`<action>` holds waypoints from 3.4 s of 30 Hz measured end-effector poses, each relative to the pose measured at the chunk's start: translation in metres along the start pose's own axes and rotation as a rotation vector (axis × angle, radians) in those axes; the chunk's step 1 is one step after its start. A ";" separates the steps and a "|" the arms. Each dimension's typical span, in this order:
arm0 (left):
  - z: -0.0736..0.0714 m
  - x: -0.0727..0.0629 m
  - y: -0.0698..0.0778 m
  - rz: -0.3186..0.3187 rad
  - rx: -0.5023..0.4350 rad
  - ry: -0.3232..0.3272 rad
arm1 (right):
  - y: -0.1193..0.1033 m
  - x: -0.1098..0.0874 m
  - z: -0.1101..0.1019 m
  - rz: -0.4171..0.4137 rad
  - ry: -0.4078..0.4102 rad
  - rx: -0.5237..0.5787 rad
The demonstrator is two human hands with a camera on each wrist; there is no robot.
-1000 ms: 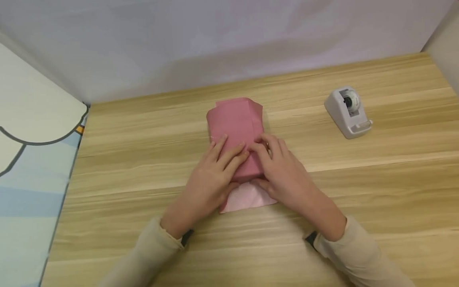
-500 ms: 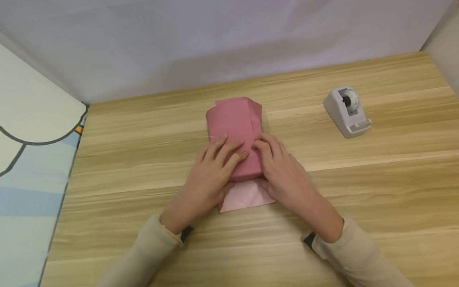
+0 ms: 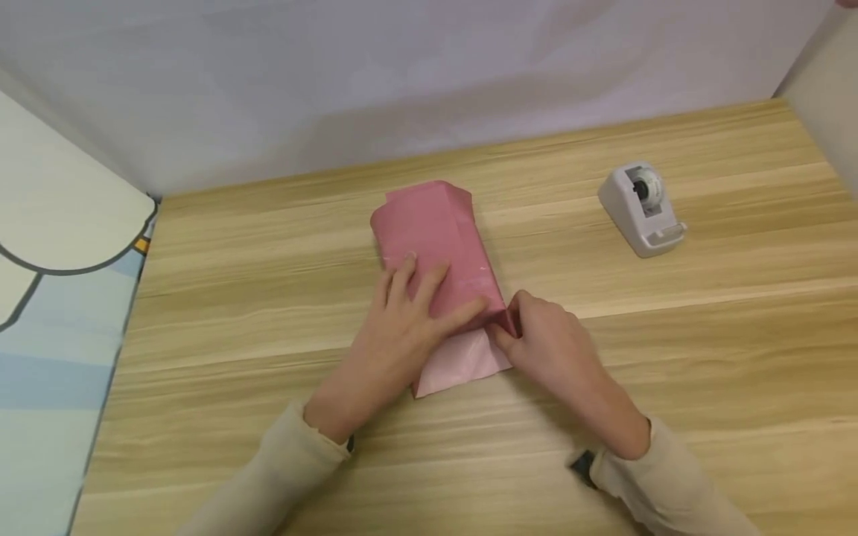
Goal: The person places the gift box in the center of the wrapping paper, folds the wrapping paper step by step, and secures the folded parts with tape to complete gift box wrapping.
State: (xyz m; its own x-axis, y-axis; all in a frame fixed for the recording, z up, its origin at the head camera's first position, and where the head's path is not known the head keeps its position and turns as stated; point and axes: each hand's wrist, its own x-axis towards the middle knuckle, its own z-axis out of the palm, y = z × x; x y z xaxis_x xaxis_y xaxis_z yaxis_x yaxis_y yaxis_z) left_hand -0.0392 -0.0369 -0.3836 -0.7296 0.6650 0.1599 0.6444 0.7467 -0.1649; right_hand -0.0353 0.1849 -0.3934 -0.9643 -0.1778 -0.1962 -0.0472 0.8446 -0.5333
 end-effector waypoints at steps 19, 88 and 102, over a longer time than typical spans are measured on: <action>-0.005 -0.003 0.021 0.000 0.274 -0.185 | 0.003 -0.004 0.006 -0.056 -0.002 -0.099; -0.003 0.005 0.029 -0.045 0.304 -0.194 | 0.034 -0.025 -0.025 -0.171 -0.236 -0.066; 0.009 0.008 0.005 0.072 0.179 -0.135 | 0.004 0.020 -0.040 -0.274 0.136 0.148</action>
State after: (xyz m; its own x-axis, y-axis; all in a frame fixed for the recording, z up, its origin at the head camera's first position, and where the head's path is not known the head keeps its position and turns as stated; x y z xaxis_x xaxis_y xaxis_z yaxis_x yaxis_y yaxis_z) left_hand -0.0438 -0.0280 -0.3917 -0.7152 0.6988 0.0120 0.6534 0.6747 -0.3432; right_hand -0.0658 0.2049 -0.3662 -0.9475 -0.3105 0.0769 -0.2804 0.6908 -0.6665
